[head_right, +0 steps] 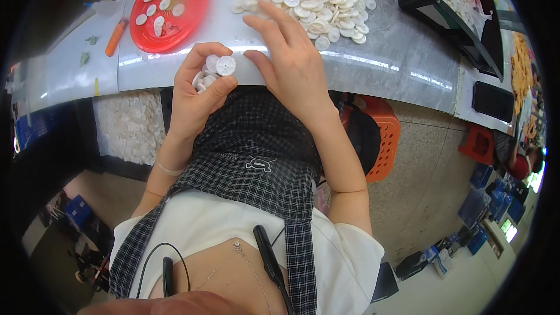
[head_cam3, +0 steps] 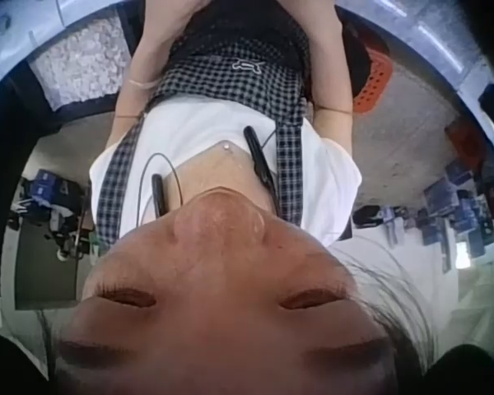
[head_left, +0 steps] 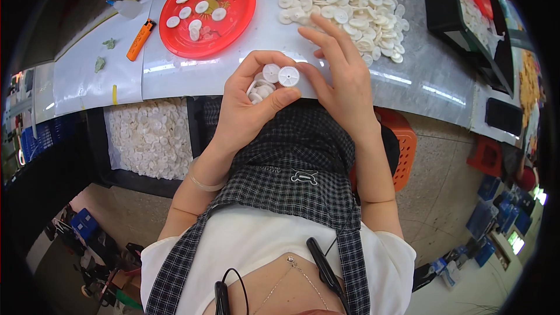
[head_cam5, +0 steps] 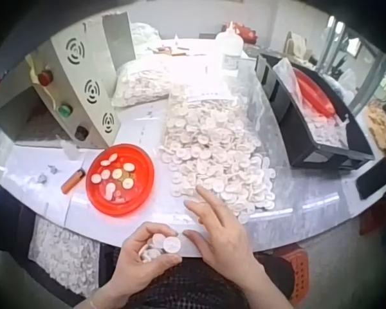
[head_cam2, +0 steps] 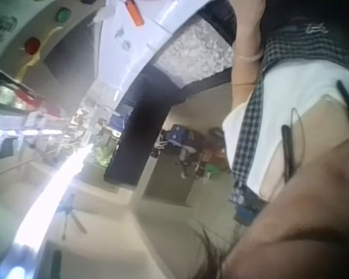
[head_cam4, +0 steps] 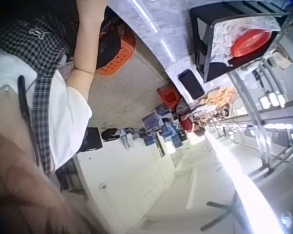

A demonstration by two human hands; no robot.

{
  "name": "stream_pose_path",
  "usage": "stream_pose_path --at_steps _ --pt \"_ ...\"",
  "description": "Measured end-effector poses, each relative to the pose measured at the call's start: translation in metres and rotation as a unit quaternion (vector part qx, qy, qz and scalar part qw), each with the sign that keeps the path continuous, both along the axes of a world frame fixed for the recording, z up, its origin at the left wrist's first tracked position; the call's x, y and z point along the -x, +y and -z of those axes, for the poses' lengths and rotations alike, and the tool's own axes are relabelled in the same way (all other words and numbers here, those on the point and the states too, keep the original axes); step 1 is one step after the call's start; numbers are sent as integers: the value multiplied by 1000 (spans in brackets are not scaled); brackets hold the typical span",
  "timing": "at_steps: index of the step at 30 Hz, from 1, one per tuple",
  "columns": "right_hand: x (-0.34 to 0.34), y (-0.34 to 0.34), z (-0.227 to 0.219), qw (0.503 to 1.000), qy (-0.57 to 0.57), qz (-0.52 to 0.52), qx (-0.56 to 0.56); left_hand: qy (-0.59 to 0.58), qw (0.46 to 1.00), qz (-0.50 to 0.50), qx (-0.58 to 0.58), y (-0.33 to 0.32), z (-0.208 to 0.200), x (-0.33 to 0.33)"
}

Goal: Manually assembling small white plastic components and placing them in a red tray.

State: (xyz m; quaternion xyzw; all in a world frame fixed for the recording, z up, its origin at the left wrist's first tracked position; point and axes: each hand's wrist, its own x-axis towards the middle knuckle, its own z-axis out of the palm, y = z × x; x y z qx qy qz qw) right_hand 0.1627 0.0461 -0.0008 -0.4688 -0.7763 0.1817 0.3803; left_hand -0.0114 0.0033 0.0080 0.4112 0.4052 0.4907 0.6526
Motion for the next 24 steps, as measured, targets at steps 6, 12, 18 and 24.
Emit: stream_pose_path --at_steps 6,12,18,24 --pt "-2 0 1 998 -36 -37 -33 -2 1000 -6 26 0 -3 4" --pt "-1 -1 1 999 -20 -32 -22 184 959 -191 -98 28 -10 32" --pt "20 -6 -2 993 60 -98 -11 173 939 -253 -153 51 -12 69" --pt "50 -34 7 981 59 -183 -14 89 955 -242 -143 41 -7 64"
